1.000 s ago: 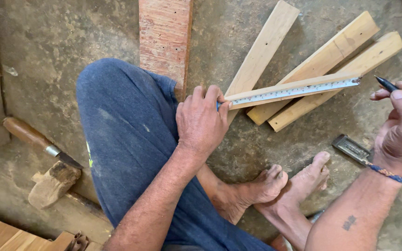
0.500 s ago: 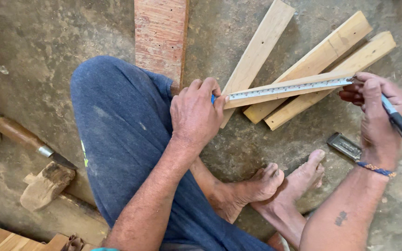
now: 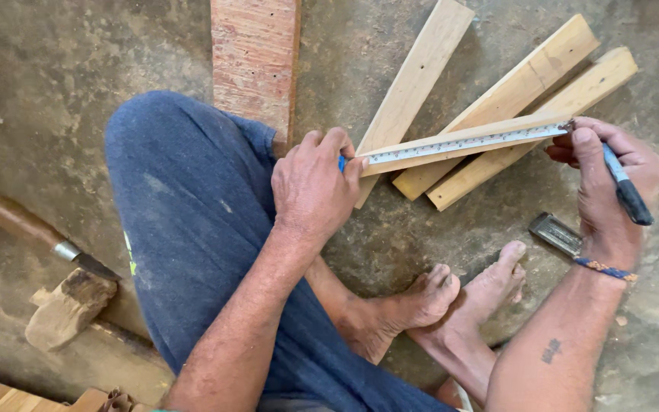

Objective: The person measures and marks several wooden slats on the floor using a tape measure, a square, and a marker.

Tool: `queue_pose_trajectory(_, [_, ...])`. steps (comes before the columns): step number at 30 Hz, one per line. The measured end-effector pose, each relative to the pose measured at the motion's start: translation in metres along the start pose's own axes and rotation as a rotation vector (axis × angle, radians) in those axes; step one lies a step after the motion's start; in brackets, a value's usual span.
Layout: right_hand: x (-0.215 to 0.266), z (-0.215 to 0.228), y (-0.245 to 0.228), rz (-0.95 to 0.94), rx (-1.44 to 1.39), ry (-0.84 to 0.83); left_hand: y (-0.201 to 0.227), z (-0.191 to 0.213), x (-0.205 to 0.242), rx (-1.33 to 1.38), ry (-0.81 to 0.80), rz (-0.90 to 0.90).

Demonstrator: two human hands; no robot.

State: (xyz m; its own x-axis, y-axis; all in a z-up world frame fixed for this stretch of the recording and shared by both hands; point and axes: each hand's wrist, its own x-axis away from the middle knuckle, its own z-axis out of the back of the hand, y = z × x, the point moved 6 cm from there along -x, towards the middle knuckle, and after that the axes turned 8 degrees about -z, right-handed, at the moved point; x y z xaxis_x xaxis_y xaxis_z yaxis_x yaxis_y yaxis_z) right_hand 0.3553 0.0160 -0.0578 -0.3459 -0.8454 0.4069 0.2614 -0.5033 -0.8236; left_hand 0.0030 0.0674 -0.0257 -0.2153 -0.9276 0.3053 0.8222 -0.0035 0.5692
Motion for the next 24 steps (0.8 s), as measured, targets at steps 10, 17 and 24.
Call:
queue_pose_trajectory(10, [-0.005, 0.033, 0.034, 0.060, -0.174, 0.121, 0.001, -0.002, 0.000, -0.027, -0.032, 0.009])
queue_pose_trajectory(17, [-0.001, 0.040, 0.031, 0.190, -0.281, 0.114, 0.001, -0.002, 0.000, -0.030, -0.043, 0.019])
queue_pose_trajectory(24, [0.006, 0.043, 0.017, 0.197, -0.178, 0.176, 0.001, -0.003, -0.001, -0.039, -0.031, -0.009])
